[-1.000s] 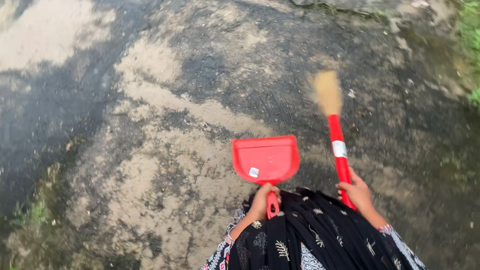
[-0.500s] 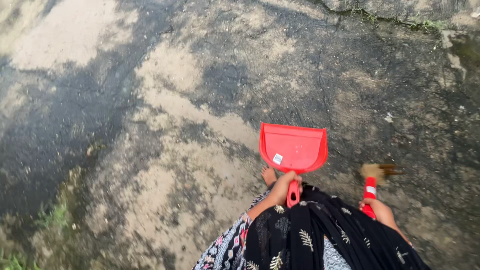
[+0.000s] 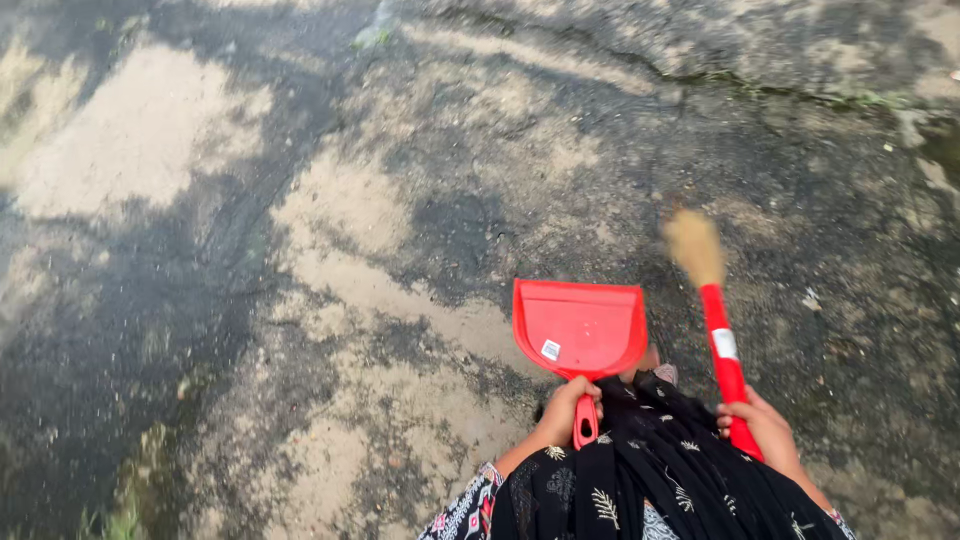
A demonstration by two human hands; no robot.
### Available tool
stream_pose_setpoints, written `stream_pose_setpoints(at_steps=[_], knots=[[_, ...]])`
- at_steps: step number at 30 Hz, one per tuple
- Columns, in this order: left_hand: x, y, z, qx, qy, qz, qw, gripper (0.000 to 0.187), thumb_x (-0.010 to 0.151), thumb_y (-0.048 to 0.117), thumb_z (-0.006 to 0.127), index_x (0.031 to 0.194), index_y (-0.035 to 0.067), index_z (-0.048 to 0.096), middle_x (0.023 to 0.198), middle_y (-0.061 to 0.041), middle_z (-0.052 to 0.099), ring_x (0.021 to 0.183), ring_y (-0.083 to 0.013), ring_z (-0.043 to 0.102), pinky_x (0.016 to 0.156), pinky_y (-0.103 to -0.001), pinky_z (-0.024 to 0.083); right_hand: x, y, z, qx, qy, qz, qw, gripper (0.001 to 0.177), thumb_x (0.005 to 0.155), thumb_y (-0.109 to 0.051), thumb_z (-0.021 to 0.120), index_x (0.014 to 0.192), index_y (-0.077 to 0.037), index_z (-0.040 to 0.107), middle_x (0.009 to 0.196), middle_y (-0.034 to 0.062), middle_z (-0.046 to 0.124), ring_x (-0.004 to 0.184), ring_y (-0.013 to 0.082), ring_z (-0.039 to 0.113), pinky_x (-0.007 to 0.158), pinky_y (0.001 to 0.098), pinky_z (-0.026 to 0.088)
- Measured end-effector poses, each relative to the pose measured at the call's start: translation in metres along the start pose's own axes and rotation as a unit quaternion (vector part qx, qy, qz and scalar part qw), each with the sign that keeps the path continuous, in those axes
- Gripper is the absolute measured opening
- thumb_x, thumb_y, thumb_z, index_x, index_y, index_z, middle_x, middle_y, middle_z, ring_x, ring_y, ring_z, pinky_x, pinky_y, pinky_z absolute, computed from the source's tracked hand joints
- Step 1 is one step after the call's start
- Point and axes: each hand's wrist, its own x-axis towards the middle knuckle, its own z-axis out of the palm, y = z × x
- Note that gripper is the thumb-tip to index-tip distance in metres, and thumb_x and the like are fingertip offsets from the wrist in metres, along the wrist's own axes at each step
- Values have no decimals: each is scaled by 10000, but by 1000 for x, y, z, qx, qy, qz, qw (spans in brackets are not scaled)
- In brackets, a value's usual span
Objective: The person sweeps an outdoor ground area using a small handheld broom and a red dustpan, collecting debris into the pan.
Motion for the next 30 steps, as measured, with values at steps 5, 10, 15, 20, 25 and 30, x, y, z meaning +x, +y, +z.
stream_pose_setpoints(at_steps=[5, 10, 15, 20, 25, 30], knots=[[48, 50, -9, 4, 85, 10, 996, 257, 865, 319, 622, 853, 64, 645, 678, -92, 636, 558, -185, 595, 530, -302, 471, 80, -55, 28, -60, 52, -68, 995, 371, 882, 63, 610, 1225, -59, 539, 819, 85, 576, 638, 169, 561, 536, 341, 466], [119, 110, -4, -74, 74, 49, 993, 229, 854, 278, 635, 774, 70, 580, 653, -77, 597, 547, -187, 572, 529, -306, 472, 192, -128, 46, -4, -11, -34, 999, 73, 951, -32, 604, 972, 4, 545, 783, 82, 578, 670, 195, 598, 616, 322, 525], [183, 187, 60, -139, 40, 57, 988, 216, 868, 267, 611, 752, 103, 533, 669, -34, 550, 583, -153, 565, 555, -283, 472, 277, -204, 56, -26, -73, 107, 991, 55, 901, -42, 568, 921, 9, 577, 750, 71, 599, 644, 177, 597, 594, 309, 513], [255, 219, 113, -81, 55, 26, 995, 172, 854, 237, 606, 787, 88, 556, 692, -41, 555, 604, -164, 573, 572, -290, 475, 317, -250, 74, -36, -139, 131, 981, 280, 871, -12, 594, 1149, -22, 559, 775, 64, 602, 617, 141, 575, 551, 275, 484], [306, 256, 125, -101, 39, -20, 994, 186, 851, 250, 608, 775, 90, 551, 666, -46, 552, 560, -167, 543, 524, -295, 441, 322, -293, 103, 20, -109, 70, 991, 763, 832, 38, 610, 1544, -175, 436, 853, 57, 607, 592, 113, 555, 501, 271, 465], [389, 307, 141, -50, -1, -56, 997, 237, 852, 290, 603, 730, 103, 526, 622, -61, 551, 523, -172, 526, 496, -295, 433, 343, -351, 127, -31, -30, -23, 999, 844, 823, 69, 617, 1583, -182, 348, 813, 46, 594, 598, 140, 563, 509, 306, 485]])
